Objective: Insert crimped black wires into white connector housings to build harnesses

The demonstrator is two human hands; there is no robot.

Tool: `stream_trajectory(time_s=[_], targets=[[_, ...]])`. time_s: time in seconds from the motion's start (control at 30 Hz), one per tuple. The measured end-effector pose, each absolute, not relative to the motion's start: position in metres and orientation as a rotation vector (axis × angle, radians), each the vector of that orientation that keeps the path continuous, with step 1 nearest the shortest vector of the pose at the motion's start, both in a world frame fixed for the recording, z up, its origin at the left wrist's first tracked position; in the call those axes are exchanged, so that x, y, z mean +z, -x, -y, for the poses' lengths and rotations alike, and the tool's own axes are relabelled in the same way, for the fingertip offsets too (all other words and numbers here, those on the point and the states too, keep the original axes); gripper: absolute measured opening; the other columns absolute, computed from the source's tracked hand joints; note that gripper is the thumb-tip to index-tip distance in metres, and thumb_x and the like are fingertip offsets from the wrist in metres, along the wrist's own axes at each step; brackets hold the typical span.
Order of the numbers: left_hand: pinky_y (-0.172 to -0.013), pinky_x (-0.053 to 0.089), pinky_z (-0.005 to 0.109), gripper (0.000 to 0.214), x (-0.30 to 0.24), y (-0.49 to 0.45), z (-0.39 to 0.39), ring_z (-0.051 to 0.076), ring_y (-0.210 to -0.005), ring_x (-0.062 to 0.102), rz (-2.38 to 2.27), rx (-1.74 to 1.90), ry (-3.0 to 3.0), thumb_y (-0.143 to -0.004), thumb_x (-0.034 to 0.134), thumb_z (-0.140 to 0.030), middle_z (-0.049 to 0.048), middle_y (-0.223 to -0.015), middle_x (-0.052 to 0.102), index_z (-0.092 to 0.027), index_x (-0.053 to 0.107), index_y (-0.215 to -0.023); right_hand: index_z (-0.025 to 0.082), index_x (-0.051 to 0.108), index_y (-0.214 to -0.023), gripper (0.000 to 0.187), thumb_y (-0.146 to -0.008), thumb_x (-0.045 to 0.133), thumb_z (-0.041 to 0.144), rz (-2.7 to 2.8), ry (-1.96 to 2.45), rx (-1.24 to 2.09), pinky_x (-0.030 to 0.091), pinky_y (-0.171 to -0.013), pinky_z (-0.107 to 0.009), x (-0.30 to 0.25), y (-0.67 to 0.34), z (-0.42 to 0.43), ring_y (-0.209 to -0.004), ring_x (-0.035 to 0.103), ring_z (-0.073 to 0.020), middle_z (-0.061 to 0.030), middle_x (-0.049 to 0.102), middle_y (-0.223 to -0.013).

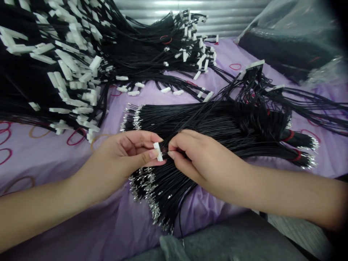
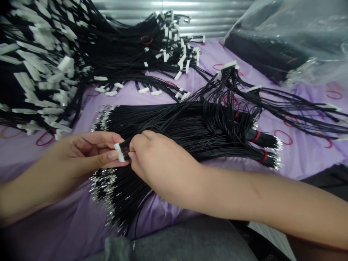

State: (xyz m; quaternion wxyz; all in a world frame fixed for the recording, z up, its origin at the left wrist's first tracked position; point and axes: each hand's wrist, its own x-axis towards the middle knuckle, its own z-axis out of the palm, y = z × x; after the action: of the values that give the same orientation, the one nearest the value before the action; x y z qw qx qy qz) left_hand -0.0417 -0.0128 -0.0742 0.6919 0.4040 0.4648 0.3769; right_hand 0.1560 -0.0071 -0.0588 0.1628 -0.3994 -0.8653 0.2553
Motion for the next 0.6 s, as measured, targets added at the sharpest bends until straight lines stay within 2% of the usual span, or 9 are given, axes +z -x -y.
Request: stream_trajectory(time_s=[0.13, 0.4, 0.6], targets=[[-0.068, 0.062, 0.014, 0.019, -0.074, 0.0417, 0.012, 0.01, -0.072, 0.072, -1.007, 0.839, -0.88, -0.072, 0.086, -0.011, -0.0032, -0.076, 0.077, -0.022, 0.08, -0.085, 0.007, 0.063, -0.084, 0.015, -0.092, 0.051, 0.011, 2.47, 1.125, 0.72, 0.039, -0.061, -0.025, -0.058, -0.1557, 0.0071, -0.068, 0.048, -0.0126, -0.005, 0.057, -0.077], [-0.07, 0.062, 0.012, 0.019, -0.0727, 0.0403, 0.0112, 0.009, -0.071, 0.073, -0.961, 0.835, -0.874, -0.075, 0.084, -0.009, -0.0037, -0.078, 0.079, -0.023, 0.08, -0.086, 0.012, 0.06, -0.083, 0.012, -0.091, 0.051, 0.012, 2.425, 1.149, 0.819, 0.036, -0.059, -0.024, -0.0592, -0.1563, 0.0061, -0.066, 0.045, -0.011, -0.0024, 0.054, -0.076], [-0.071, 0.062, 0.013, 0.018, -0.0703, 0.0393, 0.0116, 0.009, -0.071, 0.075, -0.94, 0.814, -0.863, -0.075, 0.083, -0.007, -0.0032, -0.077, 0.08, -0.022, 0.079, -0.086, 0.013, 0.058, -0.083, 0.012, -0.092, 0.05, 0.014, 2.409, 1.148, 0.895, 0.036, -0.063, -0.025, -0.0581, -0.1591, 0.0058, -0.069, 0.046, -0.0115, -0.002, 0.055, -0.077]])
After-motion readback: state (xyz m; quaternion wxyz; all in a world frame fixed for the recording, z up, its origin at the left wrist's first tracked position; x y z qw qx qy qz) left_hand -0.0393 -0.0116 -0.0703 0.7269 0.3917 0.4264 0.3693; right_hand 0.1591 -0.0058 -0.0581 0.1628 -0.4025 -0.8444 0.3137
